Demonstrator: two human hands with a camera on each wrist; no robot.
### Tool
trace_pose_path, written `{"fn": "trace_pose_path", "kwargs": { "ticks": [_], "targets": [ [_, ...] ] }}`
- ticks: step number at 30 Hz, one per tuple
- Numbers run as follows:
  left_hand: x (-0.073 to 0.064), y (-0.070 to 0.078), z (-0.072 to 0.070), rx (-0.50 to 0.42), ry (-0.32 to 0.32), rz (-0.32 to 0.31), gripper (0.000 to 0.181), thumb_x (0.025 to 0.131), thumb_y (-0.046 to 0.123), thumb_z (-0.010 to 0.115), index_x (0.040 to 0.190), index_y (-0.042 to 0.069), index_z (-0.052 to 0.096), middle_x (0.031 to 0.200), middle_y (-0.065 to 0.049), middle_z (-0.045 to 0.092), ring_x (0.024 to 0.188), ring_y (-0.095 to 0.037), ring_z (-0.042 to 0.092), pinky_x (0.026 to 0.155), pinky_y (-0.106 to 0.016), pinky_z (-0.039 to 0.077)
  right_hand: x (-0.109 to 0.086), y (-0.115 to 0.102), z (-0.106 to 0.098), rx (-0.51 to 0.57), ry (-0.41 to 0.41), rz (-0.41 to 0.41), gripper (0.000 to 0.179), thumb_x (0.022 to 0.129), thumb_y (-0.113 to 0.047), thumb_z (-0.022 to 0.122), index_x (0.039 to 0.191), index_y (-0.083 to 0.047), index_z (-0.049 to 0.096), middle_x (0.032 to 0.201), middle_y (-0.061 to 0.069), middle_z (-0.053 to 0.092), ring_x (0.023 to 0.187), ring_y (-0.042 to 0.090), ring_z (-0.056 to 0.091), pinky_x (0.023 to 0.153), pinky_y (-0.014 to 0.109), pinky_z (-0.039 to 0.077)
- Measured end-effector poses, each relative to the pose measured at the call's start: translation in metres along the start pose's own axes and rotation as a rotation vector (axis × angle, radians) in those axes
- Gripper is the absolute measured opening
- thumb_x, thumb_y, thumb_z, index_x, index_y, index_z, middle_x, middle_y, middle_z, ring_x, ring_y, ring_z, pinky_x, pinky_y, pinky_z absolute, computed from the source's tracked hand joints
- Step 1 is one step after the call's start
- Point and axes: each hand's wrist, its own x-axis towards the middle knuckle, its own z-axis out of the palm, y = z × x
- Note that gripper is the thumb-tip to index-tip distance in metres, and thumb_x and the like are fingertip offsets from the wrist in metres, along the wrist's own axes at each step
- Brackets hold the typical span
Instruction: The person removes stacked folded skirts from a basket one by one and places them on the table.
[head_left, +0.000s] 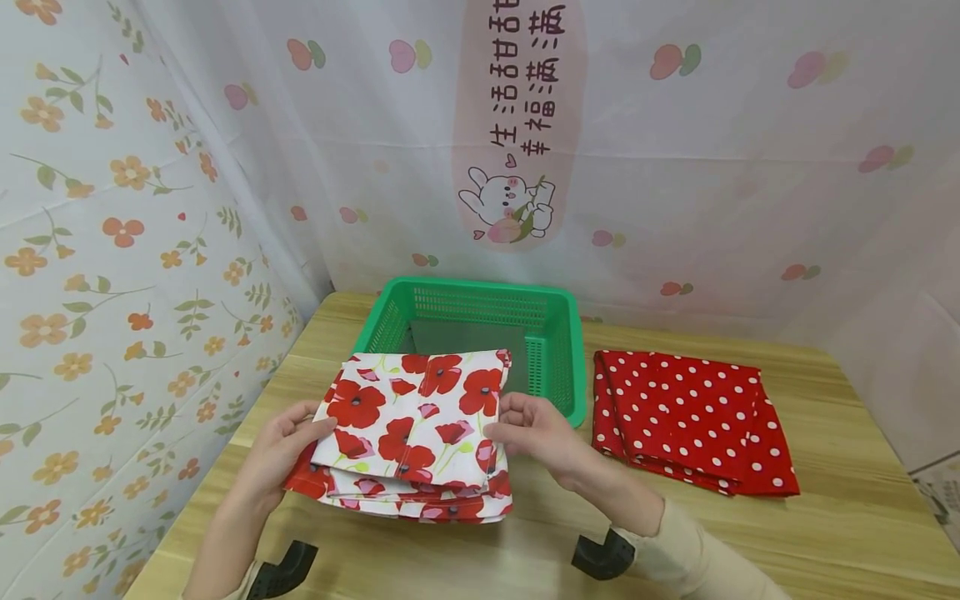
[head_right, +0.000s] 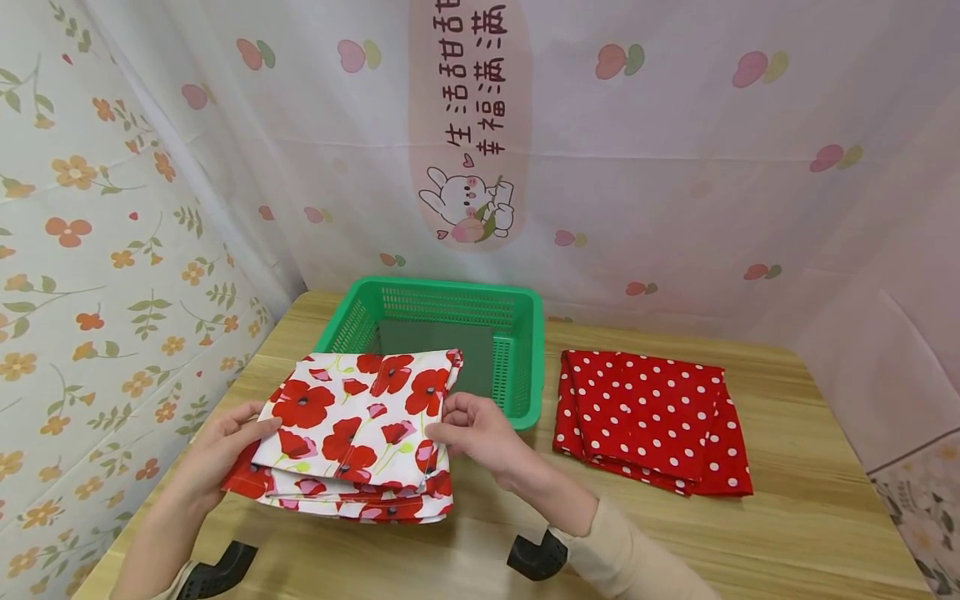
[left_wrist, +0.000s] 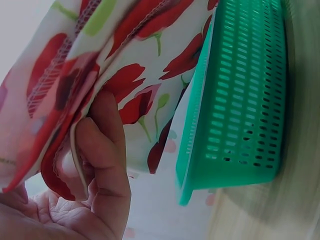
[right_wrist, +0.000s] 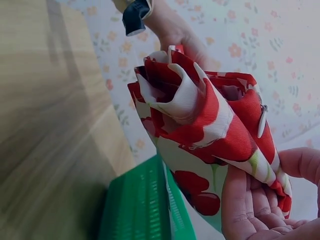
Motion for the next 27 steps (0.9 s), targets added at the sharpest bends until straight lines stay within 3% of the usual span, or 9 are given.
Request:
{"fn": "trace_pose_path", "kwargs": {
  "ticks": [10,21,27],
  "targets": [
    [-0.016,-0.006,-0.008,-0.042,0.026,-0.015,0.011,0.093,0.009,0.053,0.093,0.018,0.060,0.082,0.002,0.069,0.069,-0.018,0.068,0.061,-0.032,0.056,-0.013,0.003,0.019,0.045,0.003,0.007,0.032,0.087,-0.009,0.062,0.111,0.010,0.052,0.096,0.013,0.068,0.085,0.016,0.065,0.073,0.029,0.053],
    [-0.036,-0.024,-0.019,-0.102,-0.085,0.058,0.022,0.094,0.003,0.049,0.093,0.021,0.062,0.086,0.000,0.070,0.071,-0.019,0.068,0.062,-0.034,0.056,-0.031,0.013,0.035,0.103,-0.018,0.029,0.028,0.087,-0.006,0.062,0.109,0.008,0.052,0.095,0.011,0.067,0.082,0.015,0.064,0.072,0.027,0.053],
    [-0.045,-0.034,-0.023,-0.098,-0.111,0.029,0.025,0.095,0.004,0.049,0.095,0.024,0.064,0.089,0.002,0.070,0.073,-0.019,0.068,0.065,-0.034,0.056,-0.038,0.022,0.043,0.121,-0.011,0.033,0.026,0.085,-0.004,0.063,0.105,0.009,0.053,0.091,0.009,0.067,0.078,0.014,0.062,0.073,0.025,0.053]
  ]
}}
